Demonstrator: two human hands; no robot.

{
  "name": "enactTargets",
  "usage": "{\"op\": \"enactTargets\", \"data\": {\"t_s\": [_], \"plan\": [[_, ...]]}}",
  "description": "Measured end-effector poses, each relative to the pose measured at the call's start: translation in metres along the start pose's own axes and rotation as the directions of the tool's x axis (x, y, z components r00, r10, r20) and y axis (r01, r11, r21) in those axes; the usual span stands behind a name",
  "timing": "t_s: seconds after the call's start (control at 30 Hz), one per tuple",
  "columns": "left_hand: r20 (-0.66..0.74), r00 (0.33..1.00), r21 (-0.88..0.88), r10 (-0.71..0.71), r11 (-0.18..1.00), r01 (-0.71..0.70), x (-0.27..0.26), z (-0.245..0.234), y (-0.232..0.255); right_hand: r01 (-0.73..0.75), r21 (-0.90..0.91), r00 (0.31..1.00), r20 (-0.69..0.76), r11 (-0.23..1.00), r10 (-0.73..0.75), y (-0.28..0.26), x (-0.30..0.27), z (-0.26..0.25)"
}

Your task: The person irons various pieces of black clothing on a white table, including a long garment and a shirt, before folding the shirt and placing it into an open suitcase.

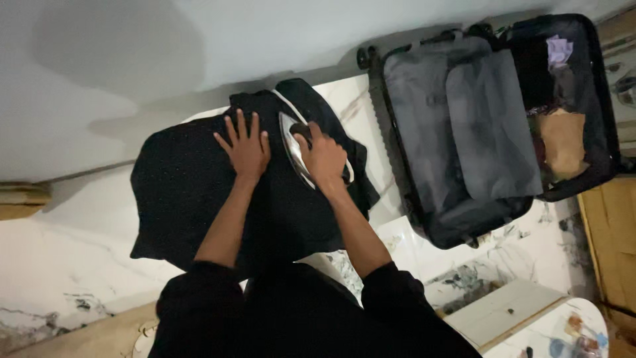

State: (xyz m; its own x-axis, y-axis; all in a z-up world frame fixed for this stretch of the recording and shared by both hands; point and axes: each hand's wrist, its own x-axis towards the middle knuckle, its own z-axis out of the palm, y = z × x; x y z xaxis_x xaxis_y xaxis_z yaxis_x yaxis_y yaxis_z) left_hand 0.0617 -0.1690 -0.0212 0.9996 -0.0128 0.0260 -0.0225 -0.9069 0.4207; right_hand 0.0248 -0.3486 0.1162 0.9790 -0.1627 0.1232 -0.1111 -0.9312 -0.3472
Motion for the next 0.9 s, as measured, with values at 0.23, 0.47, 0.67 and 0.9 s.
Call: {"op": "enactTargets", "data": {"t_s": [0.23, 0.47, 0.67, 0.9], "plan": [[0.004, 0.997, 0.051, -0.081, 0.995, 0.081, -0.003, -0.008, 0.018, 0.057, -0.003, 0.998, 0.026, 0.998, -0.057, 0.029, 0.059, 0.006], [-0.035, 0.995, 0.053, -0.091, 0.994, 0.093, 0.001, -0.006, 0.021, 0.110, 0.019, 0.993, 0.042, 0.994, -0.111, 0.037, 0.114, 0.025], [-0.080, 0.995, 0.083, -0.065, 0.994, 0.072, 0.001, -0.007, 0.021, 0.195, 0.018, 0.960, 0.201, 0.981, -0.195, 0.043, 0.093, 0.010], [-0.140, 0.989, 0.110, -0.052, 0.992, 0.068, -0.005, -0.006, 0.023, 0.269, 0.077, 0.955, 0.109, 0.960, -0.277, 0.044, 0.088, 0.014]]}}
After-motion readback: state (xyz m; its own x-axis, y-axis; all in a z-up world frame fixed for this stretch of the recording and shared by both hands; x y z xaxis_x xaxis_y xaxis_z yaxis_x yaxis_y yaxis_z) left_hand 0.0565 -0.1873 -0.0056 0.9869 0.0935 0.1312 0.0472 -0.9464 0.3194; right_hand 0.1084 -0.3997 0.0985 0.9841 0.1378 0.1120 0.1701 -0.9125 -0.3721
